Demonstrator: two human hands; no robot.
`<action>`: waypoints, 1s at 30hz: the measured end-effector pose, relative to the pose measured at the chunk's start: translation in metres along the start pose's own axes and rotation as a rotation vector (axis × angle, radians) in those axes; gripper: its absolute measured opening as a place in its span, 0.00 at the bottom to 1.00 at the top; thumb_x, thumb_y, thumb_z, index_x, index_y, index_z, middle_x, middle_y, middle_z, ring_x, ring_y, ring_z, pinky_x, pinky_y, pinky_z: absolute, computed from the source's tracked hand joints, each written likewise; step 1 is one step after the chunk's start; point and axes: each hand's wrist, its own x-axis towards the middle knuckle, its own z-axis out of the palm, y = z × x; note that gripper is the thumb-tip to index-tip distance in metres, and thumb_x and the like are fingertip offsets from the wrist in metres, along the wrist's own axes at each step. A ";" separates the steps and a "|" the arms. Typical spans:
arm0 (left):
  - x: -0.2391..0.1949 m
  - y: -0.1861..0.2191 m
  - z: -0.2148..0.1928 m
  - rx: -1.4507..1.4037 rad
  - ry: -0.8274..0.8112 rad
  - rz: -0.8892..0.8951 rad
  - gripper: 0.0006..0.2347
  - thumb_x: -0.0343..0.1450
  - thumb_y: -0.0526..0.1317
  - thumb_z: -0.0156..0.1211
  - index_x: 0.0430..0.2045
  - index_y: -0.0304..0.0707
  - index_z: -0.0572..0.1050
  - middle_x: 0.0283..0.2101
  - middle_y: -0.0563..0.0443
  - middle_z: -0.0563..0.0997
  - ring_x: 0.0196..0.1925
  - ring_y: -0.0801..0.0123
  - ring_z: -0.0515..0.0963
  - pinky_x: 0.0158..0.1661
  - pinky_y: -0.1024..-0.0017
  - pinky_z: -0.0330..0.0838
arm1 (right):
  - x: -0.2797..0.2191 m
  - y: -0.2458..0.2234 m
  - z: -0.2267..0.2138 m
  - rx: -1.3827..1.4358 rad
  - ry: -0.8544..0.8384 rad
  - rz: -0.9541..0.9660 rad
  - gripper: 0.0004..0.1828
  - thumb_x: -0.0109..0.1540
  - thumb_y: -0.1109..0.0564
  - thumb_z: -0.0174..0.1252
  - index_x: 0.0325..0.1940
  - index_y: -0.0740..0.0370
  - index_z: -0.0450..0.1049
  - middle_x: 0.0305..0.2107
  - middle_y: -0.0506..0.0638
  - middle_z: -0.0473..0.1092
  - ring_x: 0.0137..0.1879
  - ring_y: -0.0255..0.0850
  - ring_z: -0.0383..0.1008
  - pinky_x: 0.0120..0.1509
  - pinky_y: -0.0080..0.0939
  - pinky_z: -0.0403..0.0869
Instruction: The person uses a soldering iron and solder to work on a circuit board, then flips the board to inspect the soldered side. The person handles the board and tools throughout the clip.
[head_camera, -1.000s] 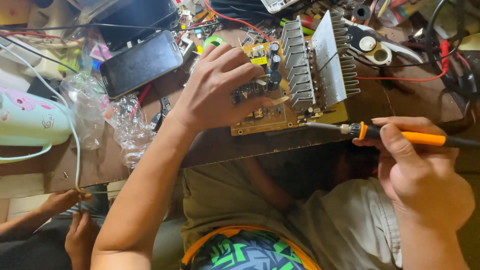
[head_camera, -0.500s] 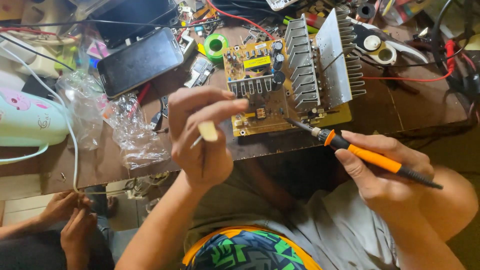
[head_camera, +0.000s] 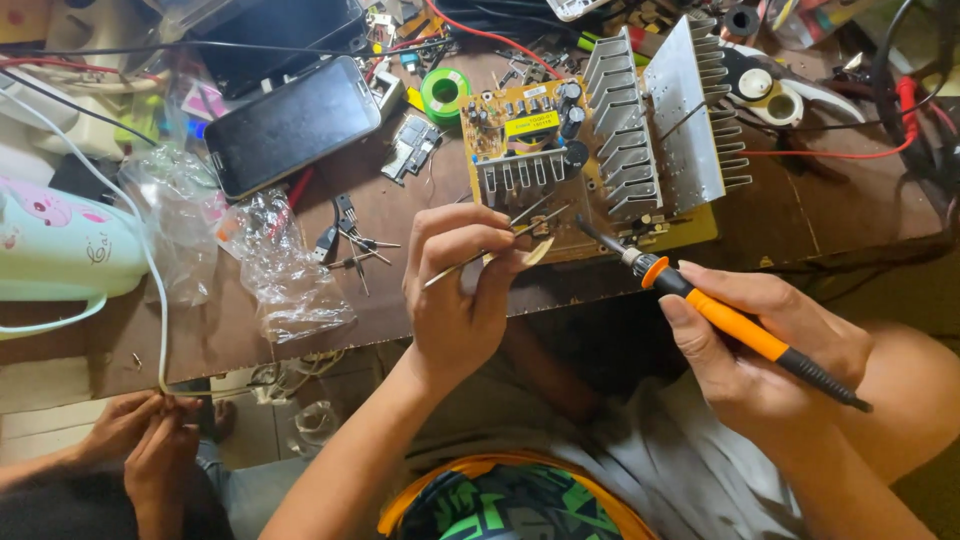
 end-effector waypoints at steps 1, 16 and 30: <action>-0.001 0.001 -0.001 0.000 -0.002 -0.002 0.05 0.75 0.30 0.59 0.41 0.38 0.71 0.43 0.44 0.77 0.48 0.58 0.78 0.52 0.63 0.77 | -0.002 -0.001 0.003 0.001 -0.001 0.002 0.11 0.65 0.63 0.69 0.49 0.72 0.79 0.43 0.60 0.79 0.38 0.39 0.78 0.47 0.35 0.75; -0.032 -0.010 0.003 0.101 -0.133 0.245 0.11 0.77 0.24 0.55 0.51 0.36 0.68 0.48 0.37 0.78 0.48 0.50 0.88 0.47 0.59 0.87 | -0.016 0.009 0.012 0.096 0.035 0.085 0.13 0.64 0.64 0.66 0.51 0.72 0.77 0.42 0.61 0.78 0.38 0.41 0.78 0.48 0.34 0.75; -0.033 -0.008 0.006 0.156 -0.184 0.299 0.13 0.73 0.21 0.62 0.48 0.31 0.69 0.47 0.35 0.78 0.48 0.48 0.87 0.48 0.57 0.87 | -0.017 0.014 0.014 -0.006 0.023 -0.040 0.12 0.66 0.59 0.67 0.51 0.66 0.78 0.42 0.58 0.79 0.40 0.44 0.80 0.48 0.38 0.76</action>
